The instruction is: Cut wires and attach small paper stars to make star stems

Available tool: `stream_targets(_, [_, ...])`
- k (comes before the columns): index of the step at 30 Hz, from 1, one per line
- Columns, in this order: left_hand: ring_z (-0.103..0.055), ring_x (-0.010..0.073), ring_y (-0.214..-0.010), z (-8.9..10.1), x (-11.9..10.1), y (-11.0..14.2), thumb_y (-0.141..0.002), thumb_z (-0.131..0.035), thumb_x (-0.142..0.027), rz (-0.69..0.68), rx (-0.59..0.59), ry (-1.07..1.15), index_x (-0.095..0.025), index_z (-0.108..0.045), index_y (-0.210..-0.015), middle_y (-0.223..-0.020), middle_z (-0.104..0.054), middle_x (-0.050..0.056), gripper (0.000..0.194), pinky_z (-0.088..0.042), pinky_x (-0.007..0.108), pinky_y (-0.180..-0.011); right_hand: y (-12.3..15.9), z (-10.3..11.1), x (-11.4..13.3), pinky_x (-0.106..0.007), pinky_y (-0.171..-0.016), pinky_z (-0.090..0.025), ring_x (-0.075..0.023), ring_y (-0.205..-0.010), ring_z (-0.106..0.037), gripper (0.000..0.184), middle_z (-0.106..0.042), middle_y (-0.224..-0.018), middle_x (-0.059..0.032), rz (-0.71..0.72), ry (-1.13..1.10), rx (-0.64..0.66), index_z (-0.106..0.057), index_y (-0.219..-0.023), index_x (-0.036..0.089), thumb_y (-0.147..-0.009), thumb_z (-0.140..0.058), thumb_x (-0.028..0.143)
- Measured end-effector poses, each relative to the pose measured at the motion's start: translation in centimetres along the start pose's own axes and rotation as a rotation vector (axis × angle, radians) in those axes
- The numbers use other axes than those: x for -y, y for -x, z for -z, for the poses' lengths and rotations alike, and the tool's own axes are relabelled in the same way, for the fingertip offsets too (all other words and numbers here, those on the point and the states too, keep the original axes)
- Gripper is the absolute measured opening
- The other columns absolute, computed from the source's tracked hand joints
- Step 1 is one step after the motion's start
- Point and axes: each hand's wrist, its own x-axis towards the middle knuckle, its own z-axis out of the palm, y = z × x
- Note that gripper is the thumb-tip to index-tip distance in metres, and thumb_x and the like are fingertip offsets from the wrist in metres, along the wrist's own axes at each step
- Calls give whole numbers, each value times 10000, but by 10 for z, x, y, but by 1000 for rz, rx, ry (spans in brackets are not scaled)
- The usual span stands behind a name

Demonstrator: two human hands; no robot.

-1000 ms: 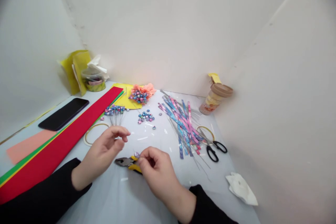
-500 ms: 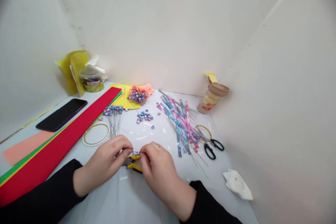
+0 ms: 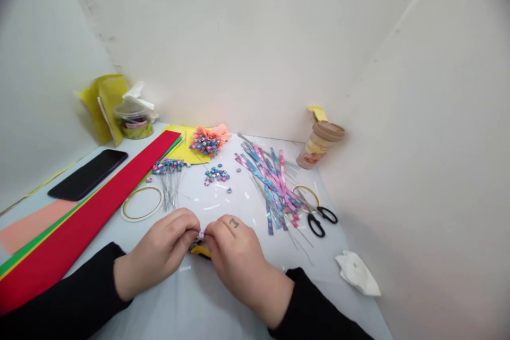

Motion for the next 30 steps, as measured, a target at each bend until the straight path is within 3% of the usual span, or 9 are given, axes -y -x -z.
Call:
stream_targets(5, [-519,175,-730,-8,-4,3,-843,-394,-39,-88,-58,-112,-177,-497,-873,-771,-558,49,175,-460,296,-652,2,-1,3,-278,-636,-479,-171,-701,-555,220,-603,-725,-61,23,25,-5,-574,-823,170,-855,-386,61])
stream_targets(9, [-531,169,-736,-9,-2,5,-846,-421,-35,-77,-99,-117,-178,-499,-896,-772,-568,43,170,-468,289,-658,3,-3,1,-283,-635,-489,-172,-701,-564,222,-608,-732,-62,7,57,-20,-575,-823,174,-845,-389,55])
stream_targets(16, [-549,161,-746,-4,2,5,-849,-474,-29,-101,-182,-170,-173,-530,-921,-776,-582,41,170,-481,275,-683,1,-2,1,-362,-811,-475,-218,-929,-560,298,-624,-1010,-113,41,126,-87,-526,-1130,149,-833,-520,127])
stream_targets(20, [-536,153,-673,-2,0,7,-844,-486,-49,-129,-176,-190,-176,-551,-912,-716,-570,26,158,-470,260,-621,-1,-1,2,-380,-788,-423,-210,-862,-550,151,-648,-900,-55,53,209,-107,-597,-960,208,-829,-553,150])
stream_targets(30, [-562,141,-631,40,17,-12,-839,-500,-154,166,-348,-181,-194,-621,-750,-666,-601,4,155,-451,255,-594,-14,17,-32,-406,-833,-414,-227,-897,-558,120,-642,-904,-53,-225,189,-225,-620,-881,221,-791,-560,169])
